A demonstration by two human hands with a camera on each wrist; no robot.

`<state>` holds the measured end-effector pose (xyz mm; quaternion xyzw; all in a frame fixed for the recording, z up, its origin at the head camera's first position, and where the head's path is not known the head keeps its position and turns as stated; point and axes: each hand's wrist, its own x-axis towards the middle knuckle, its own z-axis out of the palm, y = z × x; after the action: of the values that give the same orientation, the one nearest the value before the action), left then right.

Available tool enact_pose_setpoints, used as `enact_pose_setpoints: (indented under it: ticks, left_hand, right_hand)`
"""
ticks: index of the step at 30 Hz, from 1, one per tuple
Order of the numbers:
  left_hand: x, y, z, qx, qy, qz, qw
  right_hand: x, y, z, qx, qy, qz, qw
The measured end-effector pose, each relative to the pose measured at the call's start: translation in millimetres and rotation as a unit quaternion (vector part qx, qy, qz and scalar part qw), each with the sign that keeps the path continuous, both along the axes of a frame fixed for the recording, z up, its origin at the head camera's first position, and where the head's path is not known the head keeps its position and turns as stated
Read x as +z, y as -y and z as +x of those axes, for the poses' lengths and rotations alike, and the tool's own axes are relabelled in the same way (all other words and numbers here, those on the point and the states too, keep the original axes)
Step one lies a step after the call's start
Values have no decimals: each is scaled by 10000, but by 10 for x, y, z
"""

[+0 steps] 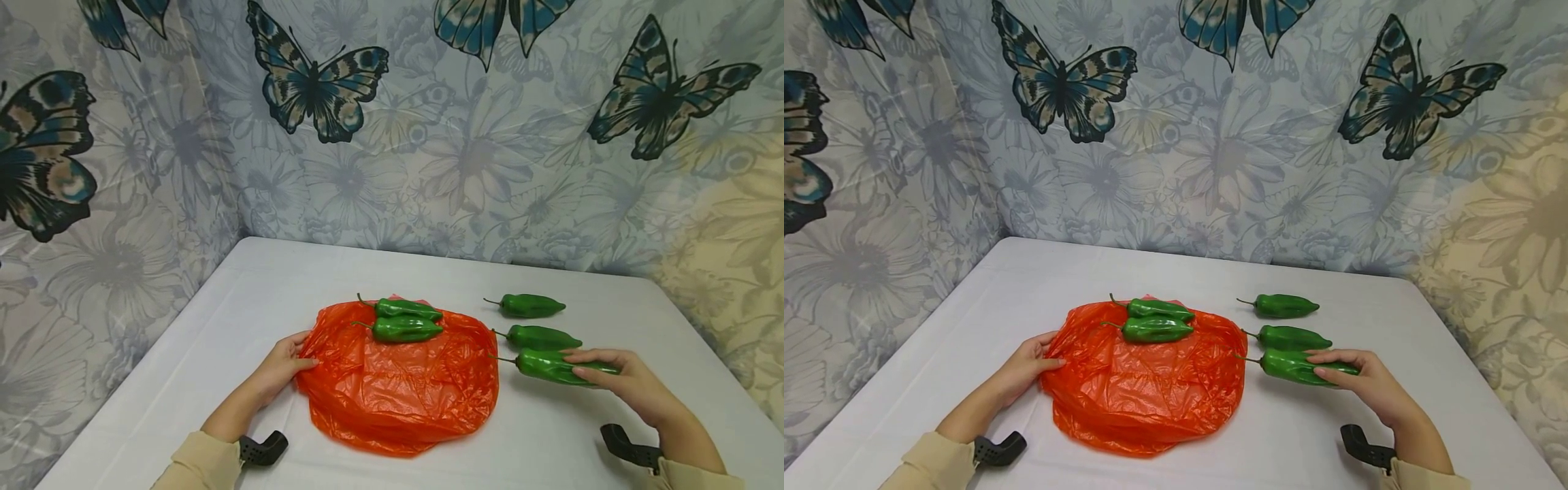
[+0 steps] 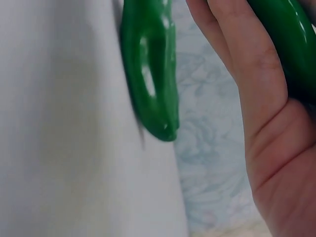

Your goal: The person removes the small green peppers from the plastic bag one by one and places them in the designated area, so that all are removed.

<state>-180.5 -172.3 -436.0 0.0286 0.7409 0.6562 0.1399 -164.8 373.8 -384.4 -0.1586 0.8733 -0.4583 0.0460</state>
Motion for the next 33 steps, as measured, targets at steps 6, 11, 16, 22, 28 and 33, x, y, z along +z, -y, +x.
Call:
enact_pose_setpoints:
  ticks: [6, 11, 16, 22, 28, 33]
  left_hand:
    - [-26, 1, -5, 16, 35, 28, 10000]
    - [-29, -4, -9, 55, 61, 15, 10000]
    - [-16, 3, -10, 13, 20, 16, 10000]
    - [-9, 4, -6, -15, 33, 49, 10000]
    - [-11, 5, -14, -45, 4, 68, 10000]
    - [-12, 4, -14, -34, 15, 62, 10000]
  right_hand:
    - [-90, -62, -16, 102, 178, -130, 9997]
    - [-127, -86, -28, 144, 438, -113, 9989]
    - [-171, -107, -32, 68, 554, -20, 9984]
    - [-235, -121, -45, -27, 922, -144, 9956]
    - [-262, -107, -51, -52, 1102, -114, 9938]
    - [-298, -91, -64, 166, 1037, -162, 9943]
